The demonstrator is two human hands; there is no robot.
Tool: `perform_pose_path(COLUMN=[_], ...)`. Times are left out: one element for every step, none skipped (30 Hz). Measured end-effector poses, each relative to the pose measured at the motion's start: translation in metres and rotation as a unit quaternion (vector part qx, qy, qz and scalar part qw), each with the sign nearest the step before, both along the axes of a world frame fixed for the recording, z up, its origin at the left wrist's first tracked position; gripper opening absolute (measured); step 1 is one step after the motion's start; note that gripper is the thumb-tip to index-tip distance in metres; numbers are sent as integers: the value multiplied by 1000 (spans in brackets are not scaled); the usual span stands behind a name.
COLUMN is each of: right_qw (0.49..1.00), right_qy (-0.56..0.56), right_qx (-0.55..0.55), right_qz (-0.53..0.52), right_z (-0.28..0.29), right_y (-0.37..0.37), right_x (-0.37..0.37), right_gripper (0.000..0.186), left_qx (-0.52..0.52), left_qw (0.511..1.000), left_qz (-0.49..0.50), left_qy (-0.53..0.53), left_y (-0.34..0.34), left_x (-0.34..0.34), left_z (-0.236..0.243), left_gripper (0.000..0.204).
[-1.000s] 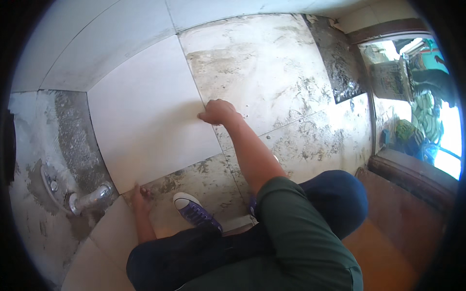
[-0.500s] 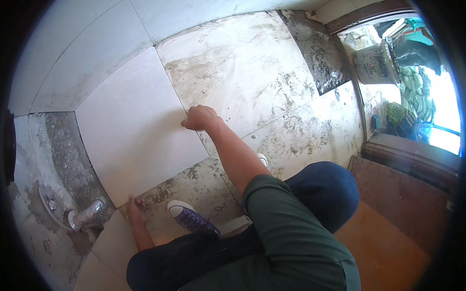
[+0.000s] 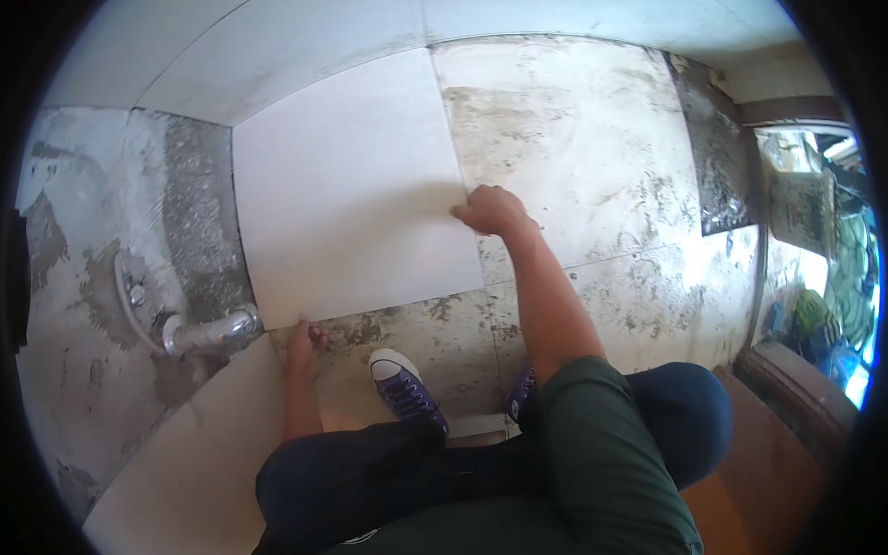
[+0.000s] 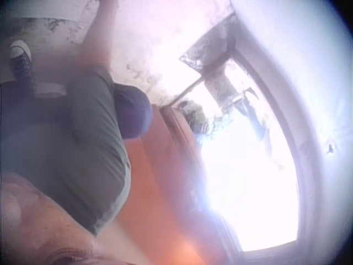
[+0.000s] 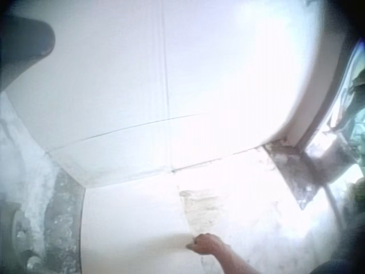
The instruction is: The person carries a tile into a small bathroom, places it on the floor next to a pipe to check for a fit, and then carries the tile back out of the room toward a bucket.
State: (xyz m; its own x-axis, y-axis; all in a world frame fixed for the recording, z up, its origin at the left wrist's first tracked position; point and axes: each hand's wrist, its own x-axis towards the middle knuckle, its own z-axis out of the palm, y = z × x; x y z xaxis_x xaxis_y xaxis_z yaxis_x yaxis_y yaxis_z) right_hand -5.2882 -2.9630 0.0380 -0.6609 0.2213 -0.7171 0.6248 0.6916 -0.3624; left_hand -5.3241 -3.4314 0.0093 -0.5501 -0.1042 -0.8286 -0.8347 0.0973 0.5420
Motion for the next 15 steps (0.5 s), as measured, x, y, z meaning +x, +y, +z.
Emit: perform_pose_path(right_qw=[1000,1000,1000,1000,1000,999,999,999,999,999,999,999,999,999,999], right_qy=[-5,-2,-3,-6,-4,-10,-15,-14,-11,-10,-9,-4,1,2,-8], right_qx=[-2,-7,-13,-17,-20,-25,-28,-30,-28,-26,-28,-26,-23,-23,-25], right_qz=[-8,-1,-6,-12,-8,-18,-28,-25,-29,-33,-31,-35,-38,-38,-39], right_z=[3,6,9,14,14,13,13,13,13,12,12,11,12,11,11], right_y=[-2,-4,-5,-5,-6,-6,-5,-5,-5,-5,-5,-5,-4,-4,-4], right_x=[-3,-5,-6,-6,-6,-7,-6,-6,-5,-4,-4,-3,-3,-3,-4], right_gripper=[50,50,49,49,49,49,50,50,50,49,49,49,49,49,48], left_qx=[-11,-16,-19,-19,-22,-25,-26,-28,-19,-11,-12,-19,-25,-25,-26], left_qw=[1000,1000,1000,1000,1000,1000,1000,1000,1000,1000,1000,1000,1000,1000,1000], left_qz=[-1,6,7,6,10,5,0,2,4,6,7,5,3,4,-1], left_qy=[-6,-3,0,1,2,1,0,1,2,2,3,2,1,1,6], left_y=[3,2,0,0,0,-1,0,0,1,2,4,6,7,8,9], left_x=[0,1,1,2,2,2,3,3,3,4,4,4,3,3,3], left_z=[2,3,4,3,3,4,4,4,4,5,6,8,9,10,12], left_gripper=[35,35,35,34,34,34,34,34,34,34,34,34,34,34,35])
